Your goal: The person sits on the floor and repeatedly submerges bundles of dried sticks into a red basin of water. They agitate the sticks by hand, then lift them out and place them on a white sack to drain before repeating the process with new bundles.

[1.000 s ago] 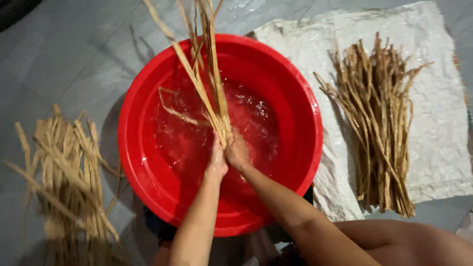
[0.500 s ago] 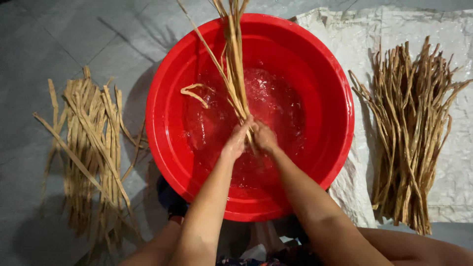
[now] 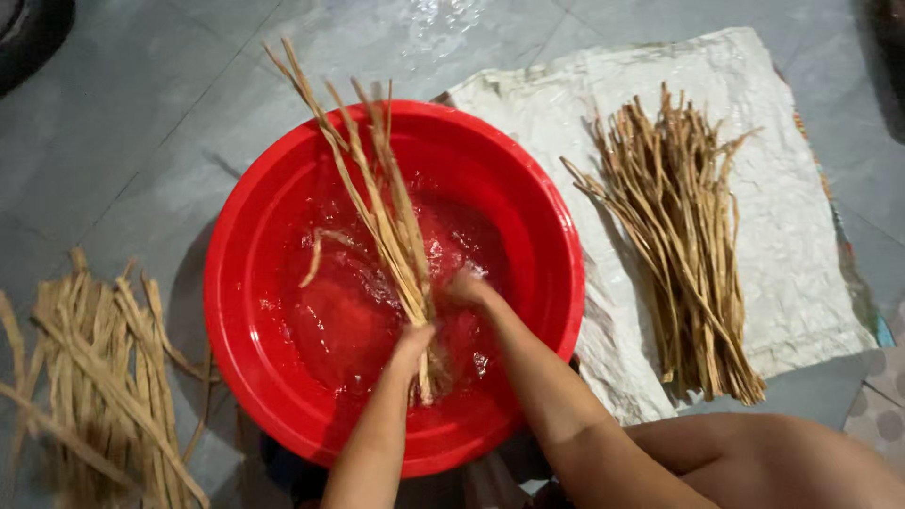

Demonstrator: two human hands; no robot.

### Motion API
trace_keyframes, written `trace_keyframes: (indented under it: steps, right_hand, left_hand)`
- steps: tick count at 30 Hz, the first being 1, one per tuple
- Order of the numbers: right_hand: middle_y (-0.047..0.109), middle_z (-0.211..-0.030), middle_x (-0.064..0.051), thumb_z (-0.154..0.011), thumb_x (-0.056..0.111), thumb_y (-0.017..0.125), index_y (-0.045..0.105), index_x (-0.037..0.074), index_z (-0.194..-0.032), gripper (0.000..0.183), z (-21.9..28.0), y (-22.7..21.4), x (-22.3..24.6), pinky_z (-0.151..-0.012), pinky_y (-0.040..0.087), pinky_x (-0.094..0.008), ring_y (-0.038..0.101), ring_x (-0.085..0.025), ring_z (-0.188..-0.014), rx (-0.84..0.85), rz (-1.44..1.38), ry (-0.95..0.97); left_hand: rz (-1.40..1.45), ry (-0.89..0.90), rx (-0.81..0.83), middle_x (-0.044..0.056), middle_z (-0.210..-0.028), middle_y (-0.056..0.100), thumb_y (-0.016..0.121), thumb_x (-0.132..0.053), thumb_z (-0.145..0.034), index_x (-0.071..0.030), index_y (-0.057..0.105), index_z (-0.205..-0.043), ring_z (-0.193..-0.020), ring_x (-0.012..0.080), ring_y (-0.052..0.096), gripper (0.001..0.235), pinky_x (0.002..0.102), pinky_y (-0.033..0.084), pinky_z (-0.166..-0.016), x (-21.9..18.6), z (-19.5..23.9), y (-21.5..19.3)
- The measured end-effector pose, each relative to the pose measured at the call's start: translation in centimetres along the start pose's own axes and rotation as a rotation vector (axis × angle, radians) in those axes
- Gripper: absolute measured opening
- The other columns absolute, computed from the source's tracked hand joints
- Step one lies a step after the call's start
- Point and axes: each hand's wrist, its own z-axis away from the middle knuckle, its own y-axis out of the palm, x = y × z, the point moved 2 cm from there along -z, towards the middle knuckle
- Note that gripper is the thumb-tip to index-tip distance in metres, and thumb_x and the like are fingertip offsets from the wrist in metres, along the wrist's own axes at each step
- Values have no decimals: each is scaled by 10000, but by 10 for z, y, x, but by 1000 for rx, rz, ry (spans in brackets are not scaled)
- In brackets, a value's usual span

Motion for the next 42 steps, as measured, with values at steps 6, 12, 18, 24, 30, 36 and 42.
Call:
trace_keyframes:
  steps: [6,12,18,24,30,36,42]
  right_hand:
    - [478,-1498,-220,-820,722,524,417,241,-1518,854,50,-5,42,-1093,421,-598,487,-363,-1373,64,-523,49]
    - [585,-1359,-220,-820,752,586,432,97,-1496,954,43,49,73,-1083,449,-553,535,-336,-1286,14,-201,-221]
    - [673,-1160,-182,-947,567,628,657,-20,-1220,648,23,23,32,-809,603,-422,669,-254,-950,-116,-331,218]
    - [773,-969,-154,-1064,458,501,791,28,-1138,524,49,61,84,-552,525,-346,589,-131,-561,-212,-18,262]
    - [585,-1377,-195,-1067,525,421,345,285,-1604,593,128,113,147,-602,576,-348,634,-207,-896,-196,-100,-371]
    - [253,-1665,-126,-1083,438,323,189,214,-1626,602,90,54,130,-1125,385,-567,385,-368,-1418,-137,65,-65]
    - [303,-1569,-168,-1063,453,370,259,149,-1614,639,109,109,130,-1199,258,-585,295,-365,-1426,-237,113,-463]
  left_hand:
    - [181,14,113,140,-834,643,591,-268,-1033,0,654,-1077,-682,283,609,279,456,498,-614,17,-11,37]
    - [-223,87,124,127,-1195,507,570,-352,-1031,-42,538,-1285,-1060,279,450,402,499,364,-888,-6,25,50]
    - [-374,-2,346,113,-1557,372,549,-436,-1029,-84,422,-1493,-1438,276,291,597,541,231,-1161,-61,61,24]
    - [503,177,101,107,-1634,332,499,-543,-1008,-99,392,-1562,-1500,264,253,718,542,199,-1203,-95,58,-29]
    - [823,431,47,105,-1590,360,455,-634,-990,-128,370,-1582,-1450,258,310,784,539,244,-1171,-100,79,-56]
    - [724,260,72,103,-1547,389,412,-725,-971,-157,349,-1602,-1400,251,368,852,536,289,-1140,-128,87,-22]
    - [559,360,-44,265,-1614,201,360,-745,-1009,-46,282,-1626,-1518,426,133,936,633,70,-1226,-149,135,-15]
